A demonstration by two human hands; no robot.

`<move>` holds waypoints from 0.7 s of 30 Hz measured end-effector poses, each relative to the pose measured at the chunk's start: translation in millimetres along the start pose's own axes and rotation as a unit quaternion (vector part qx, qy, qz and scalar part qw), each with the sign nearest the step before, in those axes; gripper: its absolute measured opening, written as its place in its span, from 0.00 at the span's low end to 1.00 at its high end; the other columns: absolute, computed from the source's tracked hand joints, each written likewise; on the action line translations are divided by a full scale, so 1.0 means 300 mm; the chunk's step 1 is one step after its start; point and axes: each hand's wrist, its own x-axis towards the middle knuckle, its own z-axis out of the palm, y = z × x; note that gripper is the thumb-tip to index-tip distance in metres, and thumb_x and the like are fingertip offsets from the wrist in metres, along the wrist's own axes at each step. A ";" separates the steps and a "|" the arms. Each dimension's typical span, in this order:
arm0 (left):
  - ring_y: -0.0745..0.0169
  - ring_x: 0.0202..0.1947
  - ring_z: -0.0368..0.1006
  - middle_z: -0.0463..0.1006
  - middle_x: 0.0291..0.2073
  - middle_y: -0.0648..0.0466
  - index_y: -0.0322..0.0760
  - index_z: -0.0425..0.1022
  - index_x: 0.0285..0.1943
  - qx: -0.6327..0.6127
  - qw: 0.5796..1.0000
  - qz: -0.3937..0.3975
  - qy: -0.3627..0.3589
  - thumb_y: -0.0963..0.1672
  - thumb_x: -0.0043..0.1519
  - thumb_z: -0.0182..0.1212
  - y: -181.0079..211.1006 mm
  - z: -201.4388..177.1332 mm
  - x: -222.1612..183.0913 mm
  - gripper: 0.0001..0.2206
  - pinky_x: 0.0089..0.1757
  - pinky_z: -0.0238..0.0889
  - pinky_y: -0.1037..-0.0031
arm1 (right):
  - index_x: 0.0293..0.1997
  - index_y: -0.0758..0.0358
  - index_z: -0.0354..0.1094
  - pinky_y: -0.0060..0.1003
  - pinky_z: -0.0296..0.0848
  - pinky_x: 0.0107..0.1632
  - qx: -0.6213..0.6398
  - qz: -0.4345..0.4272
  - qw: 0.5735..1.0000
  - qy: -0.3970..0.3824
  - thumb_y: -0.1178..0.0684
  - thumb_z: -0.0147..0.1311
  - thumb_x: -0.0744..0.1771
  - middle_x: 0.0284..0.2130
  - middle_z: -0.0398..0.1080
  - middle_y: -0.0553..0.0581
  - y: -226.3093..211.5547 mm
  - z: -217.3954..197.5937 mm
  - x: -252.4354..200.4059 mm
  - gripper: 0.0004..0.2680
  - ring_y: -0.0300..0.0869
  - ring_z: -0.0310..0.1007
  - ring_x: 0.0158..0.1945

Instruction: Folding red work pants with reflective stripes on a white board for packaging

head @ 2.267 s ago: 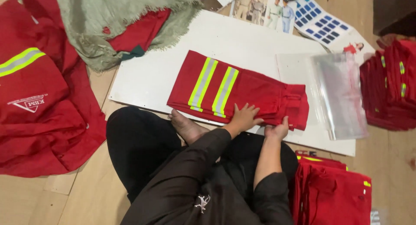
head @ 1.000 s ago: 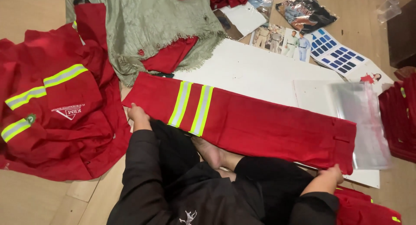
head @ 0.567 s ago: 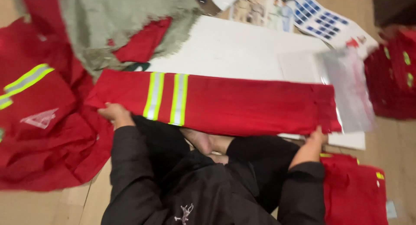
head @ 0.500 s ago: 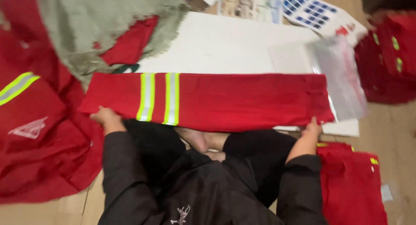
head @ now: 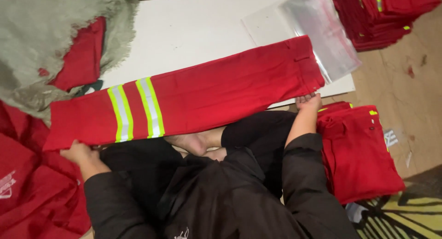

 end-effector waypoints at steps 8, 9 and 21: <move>0.66 0.47 0.84 0.79 0.57 0.55 0.47 0.64 0.62 0.022 0.999 -0.034 0.019 0.37 0.60 0.47 0.024 0.008 -0.022 0.21 0.43 0.82 0.76 | 0.48 0.62 0.69 0.41 0.72 0.42 0.017 -0.007 1.000 -0.004 0.41 0.45 0.69 0.41 0.76 0.59 -0.010 0.062 -0.198 0.15 0.47 0.76 0.38; 0.66 0.47 0.84 0.79 0.57 0.55 0.47 0.64 0.62 0.022 0.999 -0.035 0.018 0.37 0.60 0.47 0.028 0.011 -0.029 0.21 0.43 0.82 0.76 | 0.48 0.62 0.69 0.41 0.72 0.42 0.018 -0.007 1.000 -0.004 0.41 0.45 0.69 0.41 0.76 0.59 -0.010 0.071 -0.221 0.15 0.47 0.76 0.38; 0.32 0.75 0.49 0.48 0.75 0.33 0.28 0.44 0.78 0.350 0.849 0.386 0.087 0.35 0.64 0.68 -0.266 0.163 -0.018 0.38 0.72 0.42 0.54 | 0.45 0.67 0.72 0.32 0.72 0.38 -0.383 -0.604 0.631 -0.300 0.64 0.56 0.65 0.36 0.73 0.57 0.303 0.200 -0.450 0.07 0.42 0.71 0.34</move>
